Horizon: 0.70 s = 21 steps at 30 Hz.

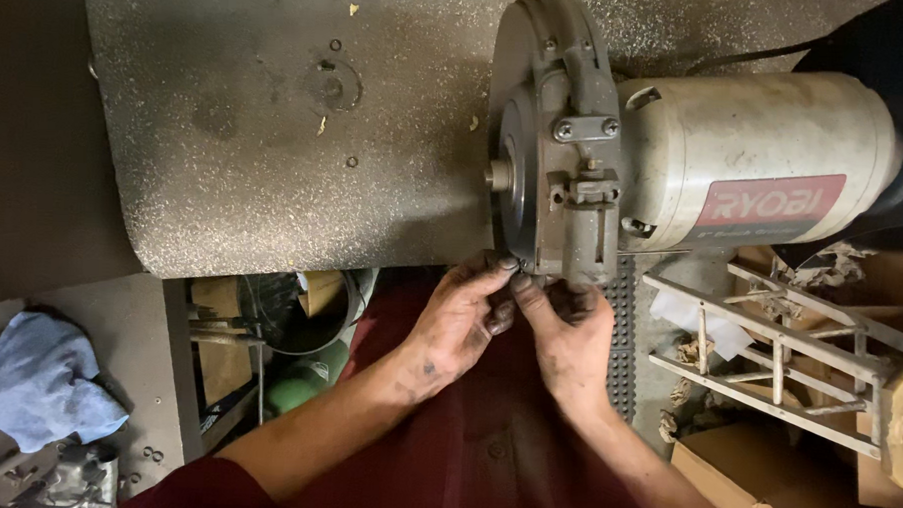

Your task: The person picks up and holds small metal nuts and components against a bench grinder to clean them, then places them into a small metal basket.

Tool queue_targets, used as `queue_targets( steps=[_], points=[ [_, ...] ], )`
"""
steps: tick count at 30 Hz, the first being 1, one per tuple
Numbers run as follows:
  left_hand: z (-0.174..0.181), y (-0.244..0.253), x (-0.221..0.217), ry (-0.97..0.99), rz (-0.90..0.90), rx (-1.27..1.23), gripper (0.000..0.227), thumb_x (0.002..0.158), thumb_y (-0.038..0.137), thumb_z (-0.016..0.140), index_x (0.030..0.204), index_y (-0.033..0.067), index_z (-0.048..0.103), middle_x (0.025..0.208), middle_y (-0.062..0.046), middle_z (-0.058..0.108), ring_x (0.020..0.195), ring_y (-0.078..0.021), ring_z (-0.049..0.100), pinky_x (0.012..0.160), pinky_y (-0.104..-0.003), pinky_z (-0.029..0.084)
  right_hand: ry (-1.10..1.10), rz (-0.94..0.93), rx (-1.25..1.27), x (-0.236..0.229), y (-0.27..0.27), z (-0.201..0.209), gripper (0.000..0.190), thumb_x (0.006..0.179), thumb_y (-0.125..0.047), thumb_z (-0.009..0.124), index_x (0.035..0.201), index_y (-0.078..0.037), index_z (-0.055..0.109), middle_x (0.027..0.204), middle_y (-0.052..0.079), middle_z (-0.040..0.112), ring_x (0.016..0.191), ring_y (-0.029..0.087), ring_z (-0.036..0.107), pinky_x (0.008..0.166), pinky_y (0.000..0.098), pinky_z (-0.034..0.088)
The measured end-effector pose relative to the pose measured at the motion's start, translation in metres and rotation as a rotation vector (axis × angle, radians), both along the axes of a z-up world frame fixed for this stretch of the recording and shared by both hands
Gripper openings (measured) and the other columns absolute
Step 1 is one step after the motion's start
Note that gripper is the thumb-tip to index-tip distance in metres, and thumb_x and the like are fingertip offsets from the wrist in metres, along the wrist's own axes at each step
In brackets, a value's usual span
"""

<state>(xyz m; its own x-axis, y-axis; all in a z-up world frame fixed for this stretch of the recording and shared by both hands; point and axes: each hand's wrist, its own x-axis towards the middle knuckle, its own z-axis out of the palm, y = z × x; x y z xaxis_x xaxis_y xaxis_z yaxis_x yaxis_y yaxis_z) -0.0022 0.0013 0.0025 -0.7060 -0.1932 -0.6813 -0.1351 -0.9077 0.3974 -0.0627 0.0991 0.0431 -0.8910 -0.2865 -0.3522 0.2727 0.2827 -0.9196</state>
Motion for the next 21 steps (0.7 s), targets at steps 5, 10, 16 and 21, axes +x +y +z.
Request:
queue_targets(
  steps=[5, 10, 16, 21],
  points=[
    [-0.004, -0.001, 0.001, 0.012, -0.003, -0.005, 0.022, 0.096, 0.024, 0.076, 0.1, 0.0078, 0.062, 0.084, -0.005, 0.054, 0.07, -0.0159, 0.049, 0.053, -0.026, 0.032, 0.033, -0.006, 0.013, 0.003, 0.016, -0.027, 0.03, 0.089, -0.013, 0.089, 0.072, 0.0, 0.068, 0.059, 0.004, 0.057, 0.056, 0.011, 0.051, 0.049, 0.0259, 0.042],
    [-0.03, -0.001, 0.0, 0.048, -0.026, -0.097, 0.021, 0.094, 0.02, 0.079, 0.1, 0.0052, 0.065, 0.082, -0.005, 0.056, 0.071, -0.016, 0.052, 0.053, -0.025, 0.035, 0.118, 0.037, -0.022, 0.004, 0.009, -0.015, 0.024, 0.092, -0.015, 0.087, 0.081, 0.001, 0.072, 0.065, 0.006, 0.06, 0.064, 0.012, 0.054, 0.057, 0.031, 0.05],
    [-0.021, -0.001, -0.001, 0.055, -0.001, -0.019, 0.019, 0.094, 0.017, 0.077, 0.101, 0.0036, 0.066, 0.084, -0.006, 0.057, 0.071, -0.0171, 0.053, 0.055, -0.026, 0.036, 0.174, 0.027, -0.05, 0.003, 0.009, -0.016, 0.021, 0.09, -0.013, 0.088, 0.087, 0.0, 0.072, 0.067, 0.007, 0.064, 0.067, 0.013, 0.059, 0.062, 0.0311, 0.053],
    [-0.016, 0.003, -0.003, 0.058, 0.006, 0.066, 0.019, 0.096, 0.017, 0.073, 0.104, 0.0014, 0.066, 0.085, -0.01, 0.061, 0.071, -0.0185, 0.053, 0.055, -0.026, 0.037, 0.299, 0.075, -0.068, -0.004, 0.015, -0.026, 0.024, 0.091, -0.009, 0.086, 0.081, 0.002, 0.067, 0.059, 0.012, 0.064, 0.055, 0.016, 0.063, 0.052, 0.0307, 0.051]
  ],
)
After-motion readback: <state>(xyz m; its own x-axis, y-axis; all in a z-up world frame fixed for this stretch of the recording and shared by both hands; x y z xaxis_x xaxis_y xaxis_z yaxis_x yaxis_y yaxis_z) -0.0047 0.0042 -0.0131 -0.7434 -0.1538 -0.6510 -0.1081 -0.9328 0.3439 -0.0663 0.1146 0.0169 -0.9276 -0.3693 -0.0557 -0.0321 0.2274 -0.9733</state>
